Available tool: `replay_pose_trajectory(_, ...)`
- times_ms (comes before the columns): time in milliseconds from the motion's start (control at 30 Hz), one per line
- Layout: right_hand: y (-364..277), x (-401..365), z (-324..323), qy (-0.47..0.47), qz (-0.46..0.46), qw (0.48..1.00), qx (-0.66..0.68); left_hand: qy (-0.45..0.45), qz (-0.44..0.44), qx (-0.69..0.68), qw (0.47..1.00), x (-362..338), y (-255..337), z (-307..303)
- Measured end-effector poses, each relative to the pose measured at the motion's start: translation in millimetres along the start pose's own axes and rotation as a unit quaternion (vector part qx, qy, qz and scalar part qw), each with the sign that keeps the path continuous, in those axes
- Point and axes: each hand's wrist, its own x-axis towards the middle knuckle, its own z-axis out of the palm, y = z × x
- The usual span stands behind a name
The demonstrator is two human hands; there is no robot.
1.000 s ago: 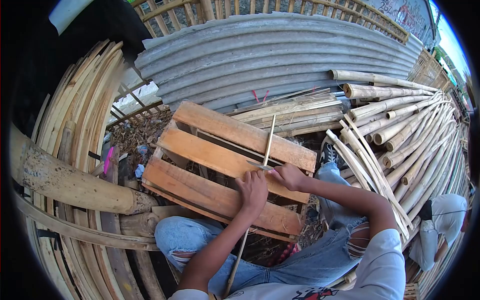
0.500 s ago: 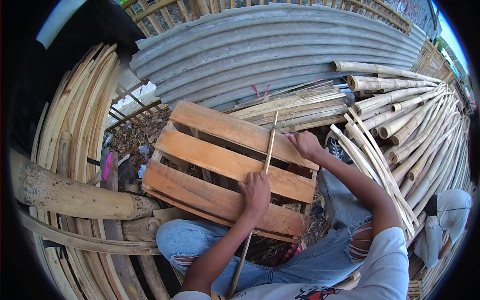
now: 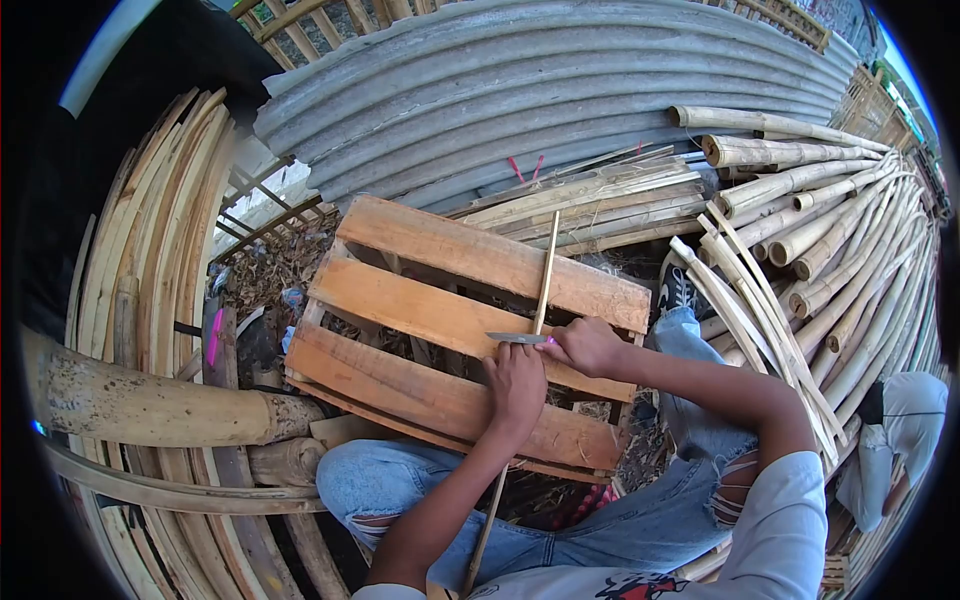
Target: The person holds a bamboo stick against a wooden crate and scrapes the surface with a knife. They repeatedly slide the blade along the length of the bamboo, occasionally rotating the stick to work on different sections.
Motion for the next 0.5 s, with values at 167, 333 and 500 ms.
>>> replay_pose_trajectory(167, 10.9, 8.2, -2.2, 0.023, -0.033, 0.998, -0.056, 0.009, -0.020, -0.025, 0.999, 4.8, 0.5, 2.0)
replay_pose_trajectory(333, 15.2, 19.2, -9.8, 0.013, -0.044, 0.994, -0.103, 0.028, -0.031, -0.017, 0.999, 16.0, -0.3, 4.1)
replay_pose_trajectory(500, 2.1, 18.8, -9.4, 0.026, 0.039, 0.991, -0.129, 0.040, -0.034, 0.006, 0.999, 18.5, -0.7, 5.8)
